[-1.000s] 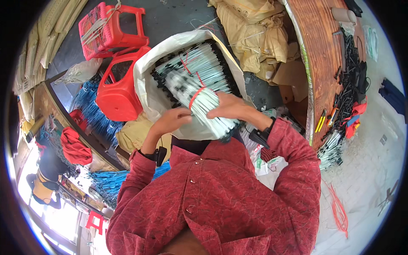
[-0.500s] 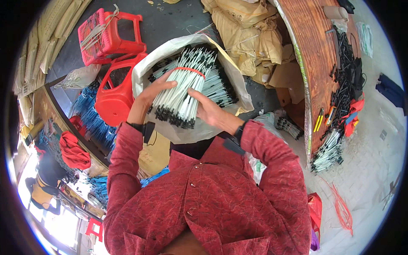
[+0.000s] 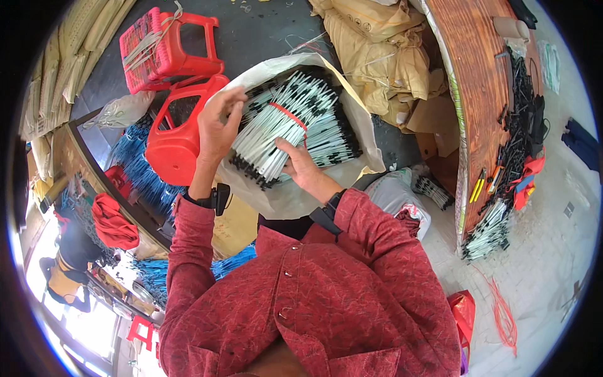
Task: Organize bundles of wire harnesses and pack them into a plastic liner inside a large paper sack.
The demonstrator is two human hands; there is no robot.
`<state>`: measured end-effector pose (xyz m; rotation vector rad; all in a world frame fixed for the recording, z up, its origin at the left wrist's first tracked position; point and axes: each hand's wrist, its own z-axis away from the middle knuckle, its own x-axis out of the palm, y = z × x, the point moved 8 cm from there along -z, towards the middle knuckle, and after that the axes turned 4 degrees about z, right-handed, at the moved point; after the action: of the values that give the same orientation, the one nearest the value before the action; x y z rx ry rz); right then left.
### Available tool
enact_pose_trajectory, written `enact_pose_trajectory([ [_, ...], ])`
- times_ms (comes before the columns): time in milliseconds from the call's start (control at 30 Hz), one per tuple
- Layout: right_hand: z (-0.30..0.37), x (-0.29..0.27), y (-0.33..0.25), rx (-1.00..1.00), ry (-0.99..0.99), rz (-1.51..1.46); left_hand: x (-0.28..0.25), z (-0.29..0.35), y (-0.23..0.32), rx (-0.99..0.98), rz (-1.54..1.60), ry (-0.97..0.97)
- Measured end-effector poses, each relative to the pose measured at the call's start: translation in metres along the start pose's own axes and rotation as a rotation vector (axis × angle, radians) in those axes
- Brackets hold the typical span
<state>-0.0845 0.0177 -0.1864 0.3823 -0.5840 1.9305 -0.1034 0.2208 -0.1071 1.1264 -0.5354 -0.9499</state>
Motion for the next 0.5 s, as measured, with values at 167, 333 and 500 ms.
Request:
enact_pose_trajectory([
  [167, -0.029, 0.02, -0.017, -0.034, 0.052, -0.063, -0.009, -0.012, 0.059, 0.485, -0.937, 0.421],
  [333, -0.068, 0.03, -0.025, -0.096, 0.244, 0.02, -0.005, -0.033, 0.008, 0.207, -0.439, 0.178],
  [500, -0.107, 0.0, -0.012, -0.043, 0.418, 0.325, 0.012, -0.027, -0.015, 0.033, -0.11, 0.046],
])
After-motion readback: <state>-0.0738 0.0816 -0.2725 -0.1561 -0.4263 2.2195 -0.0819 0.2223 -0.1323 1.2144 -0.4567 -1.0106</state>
